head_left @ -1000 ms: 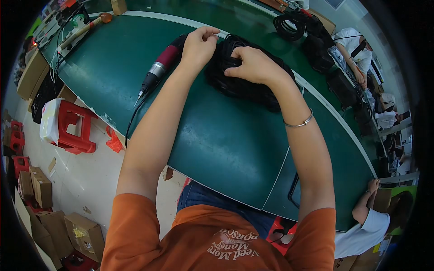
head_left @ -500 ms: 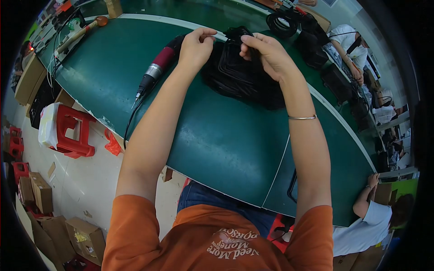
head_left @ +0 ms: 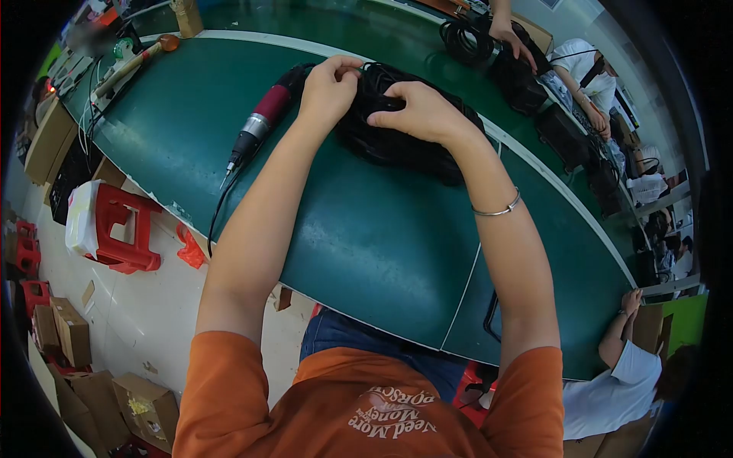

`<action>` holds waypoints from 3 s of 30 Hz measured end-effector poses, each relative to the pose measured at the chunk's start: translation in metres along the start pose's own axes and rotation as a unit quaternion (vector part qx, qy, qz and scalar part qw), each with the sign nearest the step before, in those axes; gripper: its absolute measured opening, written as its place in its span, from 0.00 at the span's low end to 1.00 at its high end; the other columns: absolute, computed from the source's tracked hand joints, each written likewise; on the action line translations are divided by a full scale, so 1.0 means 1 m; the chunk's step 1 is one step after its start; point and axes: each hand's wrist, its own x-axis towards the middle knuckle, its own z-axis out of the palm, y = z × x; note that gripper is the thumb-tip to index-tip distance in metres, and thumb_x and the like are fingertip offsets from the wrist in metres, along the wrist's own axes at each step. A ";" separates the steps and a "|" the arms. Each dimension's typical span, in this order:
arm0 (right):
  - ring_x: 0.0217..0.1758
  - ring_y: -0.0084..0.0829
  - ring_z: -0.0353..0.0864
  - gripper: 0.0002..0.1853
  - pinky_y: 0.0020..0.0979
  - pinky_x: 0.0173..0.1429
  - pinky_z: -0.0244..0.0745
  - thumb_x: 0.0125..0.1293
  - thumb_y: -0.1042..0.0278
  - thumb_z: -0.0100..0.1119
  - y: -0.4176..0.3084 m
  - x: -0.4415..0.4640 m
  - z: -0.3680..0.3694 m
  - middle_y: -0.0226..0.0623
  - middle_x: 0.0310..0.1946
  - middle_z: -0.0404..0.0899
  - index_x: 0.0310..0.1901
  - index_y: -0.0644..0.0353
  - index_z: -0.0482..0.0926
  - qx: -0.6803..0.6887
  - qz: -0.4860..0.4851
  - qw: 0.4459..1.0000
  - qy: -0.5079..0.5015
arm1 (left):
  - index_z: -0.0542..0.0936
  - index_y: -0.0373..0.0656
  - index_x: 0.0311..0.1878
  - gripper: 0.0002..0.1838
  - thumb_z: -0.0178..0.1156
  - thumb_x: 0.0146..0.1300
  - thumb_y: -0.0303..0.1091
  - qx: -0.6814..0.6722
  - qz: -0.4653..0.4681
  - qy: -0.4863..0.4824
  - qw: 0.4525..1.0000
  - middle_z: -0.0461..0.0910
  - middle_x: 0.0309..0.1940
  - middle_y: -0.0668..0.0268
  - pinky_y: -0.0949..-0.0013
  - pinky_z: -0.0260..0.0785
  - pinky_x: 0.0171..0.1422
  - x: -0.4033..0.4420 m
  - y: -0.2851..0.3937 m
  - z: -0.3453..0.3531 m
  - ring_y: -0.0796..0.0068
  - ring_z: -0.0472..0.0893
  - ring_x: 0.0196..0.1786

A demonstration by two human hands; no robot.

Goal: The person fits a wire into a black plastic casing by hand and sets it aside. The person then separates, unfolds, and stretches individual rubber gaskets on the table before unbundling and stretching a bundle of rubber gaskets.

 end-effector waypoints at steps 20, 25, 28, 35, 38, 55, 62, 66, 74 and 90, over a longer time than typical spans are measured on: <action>0.41 0.51 0.79 0.16 0.40 0.49 0.74 0.46 0.60 0.60 0.008 0.011 0.024 0.55 0.31 0.80 0.28 0.69 0.80 0.073 0.009 0.983 0.165 | 0.76 0.41 0.53 0.14 0.51 0.65 0.27 -0.031 -0.053 -0.069 0.996 0.80 0.43 0.67 0.77 0.65 0.45 0.014 -0.019 -0.019 0.80 0.77 0.46; 0.24 0.29 0.79 0.12 0.29 0.33 0.74 0.49 0.64 0.59 0.013 0.011 0.008 0.43 0.21 0.80 0.28 0.68 0.79 0.313 0.047 0.936 0.150 | 0.76 0.42 0.54 0.14 0.51 0.65 0.28 -0.029 -0.052 -0.072 0.996 0.80 0.44 0.67 0.76 0.65 0.46 0.017 -0.025 -0.019 0.79 0.77 0.46; 0.24 0.24 0.78 0.10 0.24 0.30 0.72 0.58 0.67 0.55 0.017 0.011 0.007 0.36 0.25 0.81 0.31 0.68 0.77 0.488 0.020 0.857 0.163 | 0.76 0.38 0.52 0.14 0.51 0.64 0.25 -0.028 -0.045 -0.055 0.997 0.81 0.41 0.64 0.77 0.68 0.46 0.014 -0.018 -0.015 0.77 0.79 0.43; 0.30 0.25 0.75 0.06 0.28 0.39 0.73 0.62 0.66 0.55 0.036 0.004 -0.012 0.30 0.26 0.76 0.32 0.58 0.75 0.642 0.028 0.754 0.138 | 0.79 0.38 0.42 0.09 0.55 0.60 0.29 0.041 0.077 -0.017 0.996 0.81 0.36 0.56 0.69 0.71 0.47 -0.010 0.008 0.009 0.64 0.81 0.40; 0.28 0.24 0.72 0.06 0.29 0.37 0.71 0.62 0.66 0.54 0.040 0.003 -0.015 0.30 0.26 0.75 0.32 0.59 0.74 0.658 0.009 0.739 0.144 | 0.80 0.39 0.41 0.09 0.56 0.58 0.29 0.090 0.140 -0.039 0.985 0.80 0.37 0.57 0.64 0.69 0.49 -0.020 0.019 0.015 0.60 0.79 0.43; 0.28 0.24 0.69 0.07 0.30 0.40 0.68 0.63 0.66 0.52 0.052 -0.010 -0.038 0.30 0.28 0.74 0.36 0.60 0.72 0.695 -0.062 0.698 0.161 | 0.82 0.41 0.32 0.08 0.61 0.54 0.36 0.277 0.239 -0.037 0.930 0.76 0.46 0.61 0.56 0.61 0.57 -0.033 0.018 0.021 0.58 0.71 0.55; 0.28 0.27 0.71 0.06 0.33 0.39 0.69 0.63 0.67 0.52 0.073 -0.021 -0.059 0.33 0.28 0.75 0.35 0.59 0.72 0.717 -0.117 0.654 0.211 | 0.82 0.41 0.31 0.09 0.60 0.54 0.37 0.261 0.216 -0.037 0.940 0.76 0.49 0.61 0.56 0.62 0.56 -0.030 0.013 0.021 0.57 0.71 0.55; 0.28 0.28 0.70 0.05 0.34 0.41 0.68 0.64 0.67 0.51 0.082 -0.030 -0.070 0.33 0.27 0.74 0.36 0.59 0.72 0.722 -0.124 0.636 0.244 | 0.82 0.41 0.30 0.09 0.60 0.54 0.37 0.255 0.211 -0.041 0.943 0.77 0.49 0.61 0.56 0.63 0.56 -0.030 0.013 0.021 0.56 0.71 0.55; 0.30 0.28 0.69 0.06 0.34 0.41 0.66 0.66 0.67 0.49 0.104 -0.047 -0.090 0.33 0.28 0.73 0.36 0.61 0.70 0.727 -0.125 0.612 0.284 | 0.81 0.41 0.30 0.08 0.59 0.53 0.36 0.251 0.207 -0.041 0.945 0.77 0.49 0.61 0.56 0.63 0.56 -0.029 0.010 0.021 0.56 0.72 0.55; 0.31 0.29 0.67 0.04 0.35 0.42 0.65 0.68 0.70 0.46 0.136 -0.084 -0.123 0.33 0.30 0.72 0.38 0.60 0.67 0.722 -0.140 0.597 0.320 | 0.81 0.42 0.30 0.09 0.59 0.54 0.37 0.264 0.183 -0.048 0.946 0.77 0.49 0.62 0.56 0.62 0.57 -0.029 0.012 0.020 0.58 0.72 0.56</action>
